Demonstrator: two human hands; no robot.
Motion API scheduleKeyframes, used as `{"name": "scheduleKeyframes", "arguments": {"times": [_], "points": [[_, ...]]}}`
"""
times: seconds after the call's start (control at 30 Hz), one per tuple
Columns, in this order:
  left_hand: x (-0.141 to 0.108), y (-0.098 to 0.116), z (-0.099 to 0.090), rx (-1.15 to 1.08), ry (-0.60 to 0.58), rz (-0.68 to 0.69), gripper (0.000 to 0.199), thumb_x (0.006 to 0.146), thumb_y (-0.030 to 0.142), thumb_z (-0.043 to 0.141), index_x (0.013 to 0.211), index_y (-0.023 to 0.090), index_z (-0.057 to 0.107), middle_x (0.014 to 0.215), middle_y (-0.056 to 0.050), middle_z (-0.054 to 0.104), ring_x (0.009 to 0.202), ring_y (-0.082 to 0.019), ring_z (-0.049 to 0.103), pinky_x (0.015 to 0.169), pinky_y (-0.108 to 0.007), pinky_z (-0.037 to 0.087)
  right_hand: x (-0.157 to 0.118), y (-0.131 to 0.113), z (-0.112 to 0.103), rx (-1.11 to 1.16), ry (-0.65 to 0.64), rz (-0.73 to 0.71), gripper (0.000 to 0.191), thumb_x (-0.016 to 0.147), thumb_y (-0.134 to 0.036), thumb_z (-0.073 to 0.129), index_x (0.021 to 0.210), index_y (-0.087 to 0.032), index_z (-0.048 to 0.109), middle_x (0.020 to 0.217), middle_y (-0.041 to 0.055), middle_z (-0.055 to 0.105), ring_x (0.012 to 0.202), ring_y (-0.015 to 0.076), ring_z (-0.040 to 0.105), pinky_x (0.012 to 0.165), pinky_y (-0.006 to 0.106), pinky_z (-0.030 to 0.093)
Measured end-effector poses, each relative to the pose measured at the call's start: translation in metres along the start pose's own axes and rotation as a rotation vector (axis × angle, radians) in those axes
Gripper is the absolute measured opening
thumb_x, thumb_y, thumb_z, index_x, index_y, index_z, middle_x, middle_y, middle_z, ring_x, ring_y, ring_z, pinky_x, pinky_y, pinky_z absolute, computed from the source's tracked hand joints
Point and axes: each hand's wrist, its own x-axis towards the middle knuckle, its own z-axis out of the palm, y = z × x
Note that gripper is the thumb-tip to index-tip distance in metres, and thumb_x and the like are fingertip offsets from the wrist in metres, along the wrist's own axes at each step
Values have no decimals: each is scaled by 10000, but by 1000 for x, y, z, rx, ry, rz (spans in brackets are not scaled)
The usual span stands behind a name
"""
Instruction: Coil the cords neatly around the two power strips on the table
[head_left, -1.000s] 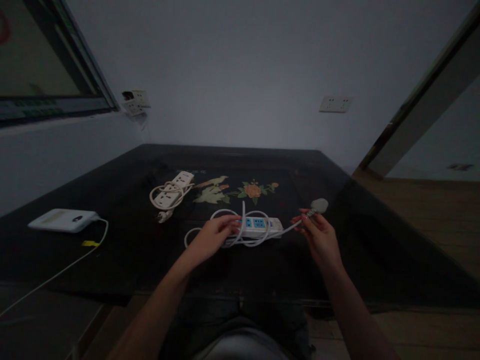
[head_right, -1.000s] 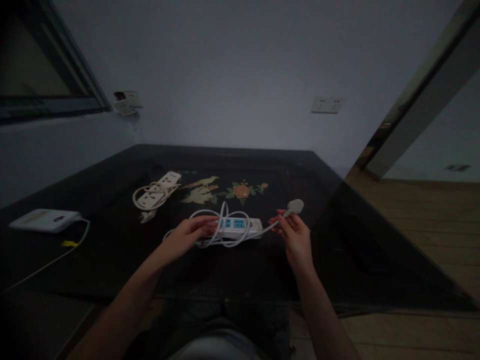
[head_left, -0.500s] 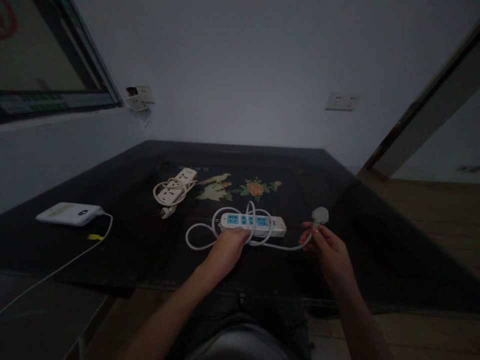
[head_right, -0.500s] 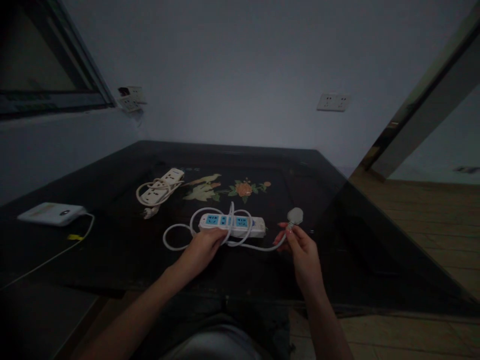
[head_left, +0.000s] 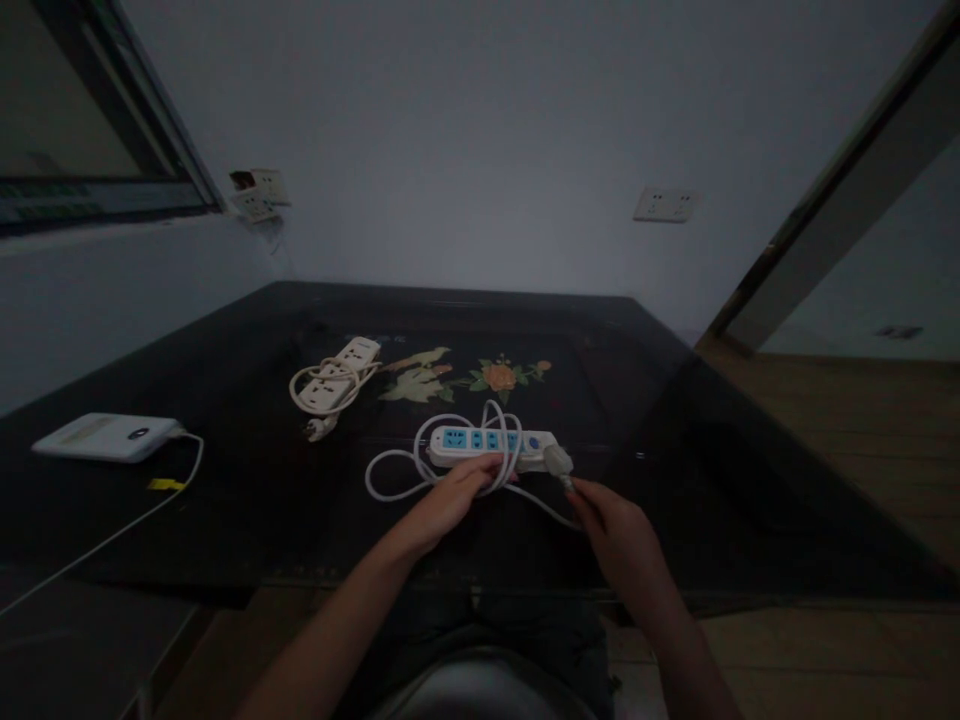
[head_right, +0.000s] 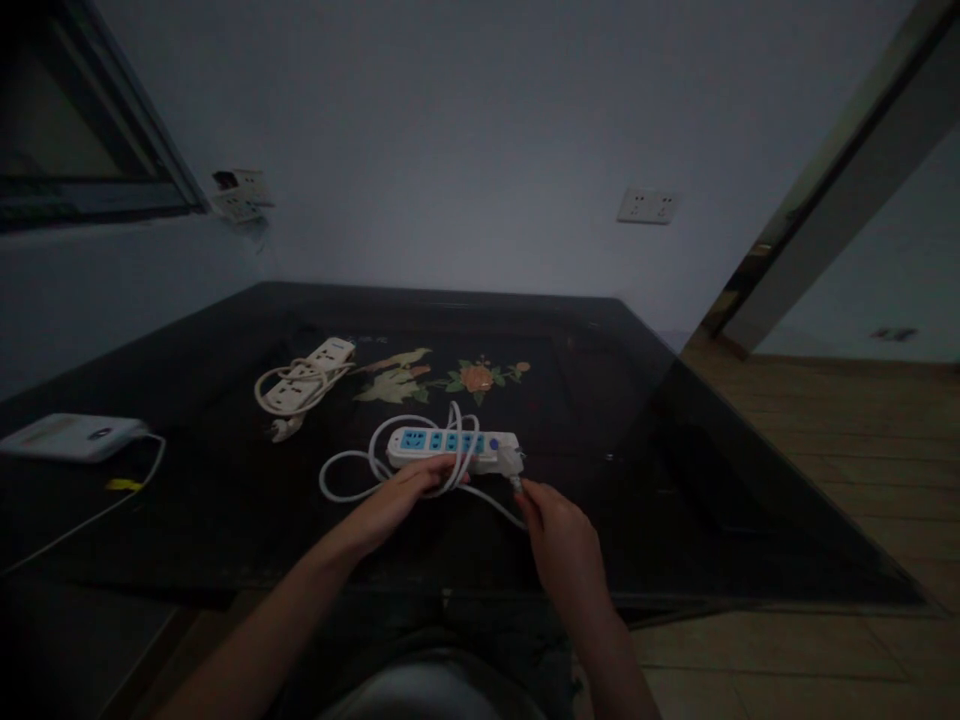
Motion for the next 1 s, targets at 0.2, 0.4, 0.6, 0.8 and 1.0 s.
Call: {"name": "scheduleKeyframes", "arguments": {"times": [0.2,0.4,0.6,0.8,1.0], "points": [[5,-9,-2,-319,-34,-99,312,784,179,487,995,164,716,1010,-69,724,979,-228,651,996,-420,414,5,-20,0,-217,-184,-69,237,883,-247,492,975,-241,710,928,76,718,852,238,655,715,309,451],[4,-9,-2,-143,19,66,241,772,158,545,893,191,752,1201,-94,647,1230,-257,502,1040,-427,367,9,-36,-5,-327,-301,-80,219,898,-225,504,968,-244,711,906,74,701,847,221,655,706,287,452],[4,-4,-6,21,-88,156,338,781,100,517,1038,191,717,1210,-94,644,1144,-226,569,1013,-395,407,15,-32,-4,-248,-394,-175,239,911,-221,487,1011,-229,705,1001,76,695,936,224,639,793,310,468],[4,-2,-17,171,-193,254,351,849,136,517,1162,217,654,1247,-72,621,1142,-212,565,1023,-376,399,30,-16,1,-84,-404,-233,268,914,-274,484,1086,-250,688,1100,57,699,1025,232,630,904,349,454],[3,7,-25,290,-264,301,367,874,129,514,1207,245,618,1240,-49,620,1151,-189,548,1024,-337,389,40,-19,2,52,-431,-256,286,910,-284,476,1096,-267,692,1094,56,708,1022,243,645,889,363,471]]}}
